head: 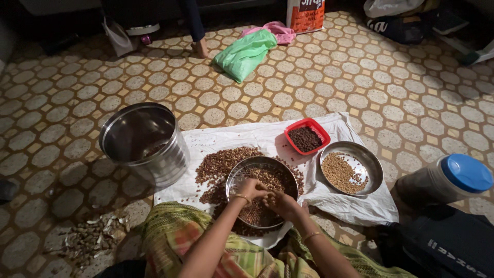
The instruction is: The person sits on the floor and sorts nuts by hand, separating them into different containers. They use a metal sieve to sift the nuts and place sorted portions into a red basket and a metal bowl.
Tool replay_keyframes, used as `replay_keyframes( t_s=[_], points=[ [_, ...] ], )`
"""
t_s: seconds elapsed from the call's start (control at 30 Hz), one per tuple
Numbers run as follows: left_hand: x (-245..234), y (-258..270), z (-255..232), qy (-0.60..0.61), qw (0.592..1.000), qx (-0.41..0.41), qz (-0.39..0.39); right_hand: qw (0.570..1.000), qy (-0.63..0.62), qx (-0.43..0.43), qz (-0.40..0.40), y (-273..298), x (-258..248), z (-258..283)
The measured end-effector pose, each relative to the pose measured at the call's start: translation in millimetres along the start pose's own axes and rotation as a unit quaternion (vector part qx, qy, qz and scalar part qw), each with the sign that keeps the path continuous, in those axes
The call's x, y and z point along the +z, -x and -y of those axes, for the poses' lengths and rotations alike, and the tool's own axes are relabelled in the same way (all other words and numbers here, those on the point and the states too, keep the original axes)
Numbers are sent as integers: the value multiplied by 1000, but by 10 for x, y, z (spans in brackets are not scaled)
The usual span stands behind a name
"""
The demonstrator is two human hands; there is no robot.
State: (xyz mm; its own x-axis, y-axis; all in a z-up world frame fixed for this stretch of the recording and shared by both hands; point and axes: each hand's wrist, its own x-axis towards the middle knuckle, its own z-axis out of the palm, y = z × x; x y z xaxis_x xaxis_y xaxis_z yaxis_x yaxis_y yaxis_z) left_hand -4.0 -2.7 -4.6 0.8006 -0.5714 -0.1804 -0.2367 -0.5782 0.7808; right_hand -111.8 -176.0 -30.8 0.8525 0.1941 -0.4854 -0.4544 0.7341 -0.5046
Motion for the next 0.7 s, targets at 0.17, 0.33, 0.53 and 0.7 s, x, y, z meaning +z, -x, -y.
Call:
replay_keyframes(
  t_s=[0.17, 0.33, 0.53, 0.7],
  points=[
    [-275, -123, 290, -137, 984, 22, -112, 1000, -18, 21, -7, 21, -34, -11],
    [-415, -129, 376, -457, 888, 27, -46, 1000, 9, -8, -25, -15, 26, -17],
    [-235, -5, 434, -577, 811, 87, -39, 999, 16, -16, -37, 4, 29, -17],
    [-126, 59, 507, -589, 801, 70, -84, 996, 80, -27, -39, -3, 28, -40]
  ],
)
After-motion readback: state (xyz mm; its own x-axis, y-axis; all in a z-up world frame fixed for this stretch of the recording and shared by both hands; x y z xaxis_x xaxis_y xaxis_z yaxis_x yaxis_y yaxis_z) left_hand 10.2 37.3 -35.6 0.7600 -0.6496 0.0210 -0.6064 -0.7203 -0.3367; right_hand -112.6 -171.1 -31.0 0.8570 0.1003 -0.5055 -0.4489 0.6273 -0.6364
